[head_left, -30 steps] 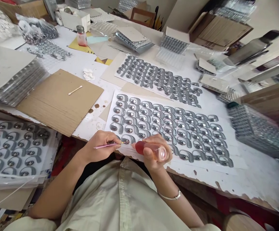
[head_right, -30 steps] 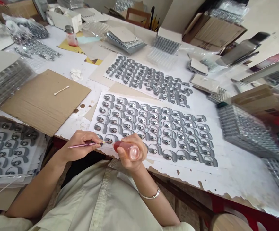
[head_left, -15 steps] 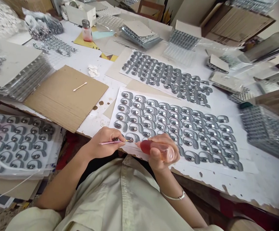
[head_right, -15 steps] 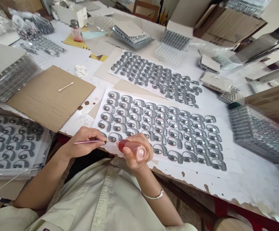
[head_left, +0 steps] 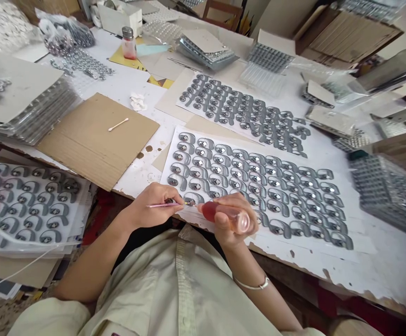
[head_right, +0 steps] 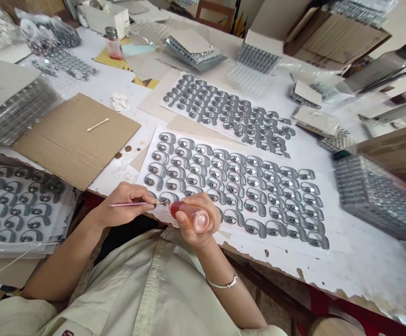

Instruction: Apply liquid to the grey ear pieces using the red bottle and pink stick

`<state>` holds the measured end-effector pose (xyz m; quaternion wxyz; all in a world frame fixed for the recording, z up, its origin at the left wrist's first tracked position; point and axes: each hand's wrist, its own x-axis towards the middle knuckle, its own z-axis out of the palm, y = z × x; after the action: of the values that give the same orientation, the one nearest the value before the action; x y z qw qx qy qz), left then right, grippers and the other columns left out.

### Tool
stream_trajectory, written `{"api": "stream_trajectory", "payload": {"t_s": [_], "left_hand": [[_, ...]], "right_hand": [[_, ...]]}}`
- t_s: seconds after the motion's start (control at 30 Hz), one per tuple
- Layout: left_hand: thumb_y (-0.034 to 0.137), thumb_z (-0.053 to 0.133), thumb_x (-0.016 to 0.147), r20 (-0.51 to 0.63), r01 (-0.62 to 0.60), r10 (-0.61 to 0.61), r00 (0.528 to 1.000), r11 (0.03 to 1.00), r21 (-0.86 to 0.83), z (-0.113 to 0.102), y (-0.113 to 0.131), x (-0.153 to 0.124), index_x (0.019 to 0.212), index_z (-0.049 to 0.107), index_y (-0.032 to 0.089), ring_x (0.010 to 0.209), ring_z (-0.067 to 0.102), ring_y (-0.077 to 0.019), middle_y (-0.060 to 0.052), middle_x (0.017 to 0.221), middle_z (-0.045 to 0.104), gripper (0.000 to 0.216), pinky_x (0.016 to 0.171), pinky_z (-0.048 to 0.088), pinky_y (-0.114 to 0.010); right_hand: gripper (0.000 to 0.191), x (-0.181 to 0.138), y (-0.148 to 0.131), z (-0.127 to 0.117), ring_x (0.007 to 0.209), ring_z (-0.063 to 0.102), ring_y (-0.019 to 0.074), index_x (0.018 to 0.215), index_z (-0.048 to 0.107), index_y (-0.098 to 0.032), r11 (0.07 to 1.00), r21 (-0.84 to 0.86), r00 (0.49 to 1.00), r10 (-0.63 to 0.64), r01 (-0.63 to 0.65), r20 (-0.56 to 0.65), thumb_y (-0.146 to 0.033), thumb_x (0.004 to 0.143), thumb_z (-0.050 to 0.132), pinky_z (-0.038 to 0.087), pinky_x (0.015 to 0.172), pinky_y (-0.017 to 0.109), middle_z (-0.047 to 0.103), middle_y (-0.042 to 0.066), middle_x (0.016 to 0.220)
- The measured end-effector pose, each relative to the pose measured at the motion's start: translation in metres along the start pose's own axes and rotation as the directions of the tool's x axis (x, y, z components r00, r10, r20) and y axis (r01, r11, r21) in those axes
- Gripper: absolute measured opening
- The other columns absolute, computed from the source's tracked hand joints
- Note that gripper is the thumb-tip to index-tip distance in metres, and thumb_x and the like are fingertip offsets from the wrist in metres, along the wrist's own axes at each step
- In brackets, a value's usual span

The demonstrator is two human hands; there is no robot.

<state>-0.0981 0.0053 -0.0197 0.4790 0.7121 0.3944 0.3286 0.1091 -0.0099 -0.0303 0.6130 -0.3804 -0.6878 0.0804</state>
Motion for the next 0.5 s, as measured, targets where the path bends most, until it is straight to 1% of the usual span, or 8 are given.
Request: {"api": "stream_trajectory", "payload": {"t_s": [0.2,0.5], "left_hand": [[0.018,0.064,0.078,0.009,0.032,-0.032,0.999,0.999,-0.023,-0.0012,-0.0001,0.0026,0.078,0.07,0.014,0.07,0.065,-0.0153,-0.005,0.078,0.07,0.007,0.062,0.05,-0.023],[0.018,0.064,0.078,0.011,0.031,-0.03,0.999,0.998,-0.051,-0.0013,0.0004,0.0042,0.077,0.069,0.013,0.066,0.063,-0.0141,-0.005,0.075,0.069,0.007,0.059,0.048,-0.022]], "right_hand": [[0.017,-0.0008,-0.0004,-0.0001,0.057,0.057,0.0166,0.085,0.059,-0.02,0.999,-0.033,1.0,-0.011,0.011,0.006,-0.036,0.082,0.065,0.046,0.048,0.032,0.061,0.0,0.07],[0.014,-0.0029,0.0027,-0.0009,0.059,0.057,0.0157,0.083,0.059,-0.018,0.999,-0.014,0.999,-0.045,0.046,0.022,-0.03,0.08,0.066,0.046,0.05,0.031,0.062,0.001,0.071]]}}
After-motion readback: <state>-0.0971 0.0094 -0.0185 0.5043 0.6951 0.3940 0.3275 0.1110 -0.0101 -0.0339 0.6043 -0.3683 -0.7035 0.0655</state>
